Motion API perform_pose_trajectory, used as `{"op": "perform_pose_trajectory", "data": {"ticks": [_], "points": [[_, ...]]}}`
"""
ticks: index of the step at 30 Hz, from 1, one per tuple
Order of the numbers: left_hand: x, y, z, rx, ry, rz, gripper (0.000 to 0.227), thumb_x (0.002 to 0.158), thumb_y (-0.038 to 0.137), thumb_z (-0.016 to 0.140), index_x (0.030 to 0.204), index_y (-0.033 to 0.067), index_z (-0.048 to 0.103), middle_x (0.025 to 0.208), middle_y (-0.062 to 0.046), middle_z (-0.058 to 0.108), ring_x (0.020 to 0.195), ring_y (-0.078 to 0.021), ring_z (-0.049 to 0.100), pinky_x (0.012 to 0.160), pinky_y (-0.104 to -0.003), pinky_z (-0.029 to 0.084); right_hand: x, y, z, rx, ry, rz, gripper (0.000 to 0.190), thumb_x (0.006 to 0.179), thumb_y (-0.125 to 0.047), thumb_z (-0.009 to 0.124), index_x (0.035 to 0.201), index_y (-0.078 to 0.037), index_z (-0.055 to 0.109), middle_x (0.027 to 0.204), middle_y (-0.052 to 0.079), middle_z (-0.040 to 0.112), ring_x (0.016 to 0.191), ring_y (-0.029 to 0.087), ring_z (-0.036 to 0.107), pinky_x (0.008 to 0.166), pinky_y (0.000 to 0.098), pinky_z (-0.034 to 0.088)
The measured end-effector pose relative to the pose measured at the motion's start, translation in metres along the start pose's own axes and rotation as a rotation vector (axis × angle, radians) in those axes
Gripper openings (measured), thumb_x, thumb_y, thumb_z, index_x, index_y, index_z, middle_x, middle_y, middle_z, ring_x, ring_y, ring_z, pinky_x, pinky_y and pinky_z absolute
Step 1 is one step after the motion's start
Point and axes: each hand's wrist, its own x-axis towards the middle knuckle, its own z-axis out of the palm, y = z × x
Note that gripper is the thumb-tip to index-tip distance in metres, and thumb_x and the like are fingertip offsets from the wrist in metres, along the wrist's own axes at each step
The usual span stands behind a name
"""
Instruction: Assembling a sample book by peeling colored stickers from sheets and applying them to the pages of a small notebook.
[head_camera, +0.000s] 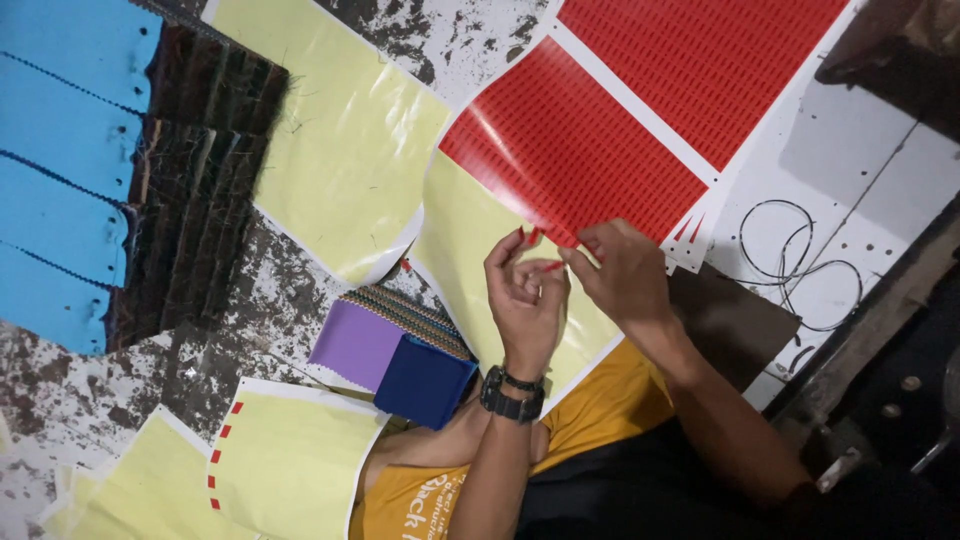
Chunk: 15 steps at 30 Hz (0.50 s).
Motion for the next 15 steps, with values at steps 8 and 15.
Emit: {"op": "perform_pose_trajectory", "data": {"ticks": [8, 15], "points": [[0.02, -0.018, -0.008, -0.045, -0.121, 0.076, 0.077, 0.071, -0.008, 0.07, 0.142, 0.0042, 0.044, 0.143, -0.015, 0.047, 0.111, -0.0211, 0.057, 0.092, -0.036, 0.062, -0.009, 0.01, 0.005, 0.297, 0.068, -0.033, 0.022, 0.077, -0.021, 0.086, 0.094, -0.024, 0.073, 0.093, -0.003, 0.067, 0.083, 0.018, 0.069, 0.072, 0.0322, 0.056], [0.018, -0.009, -0.001, -0.056, -0.07, 0.026, 0.071, 0.078, -0.009, 0.074, 0.141, 0.0059, 0.044, 0.148, -0.014, 0.044, 0.106, -0.0205, 0.061, 0.084, -0.033, 0.066, -0.004, 0.013, -0.008, 0.609, -0.123, 0.18, 0.041, 0.08, -0.015, 0.085, 0.119, -0.006, 0.073, 0.108, 0.015, 0.068, 0.097, 0.03, 0.072, 0.082, 0.036, 0.058]]}}
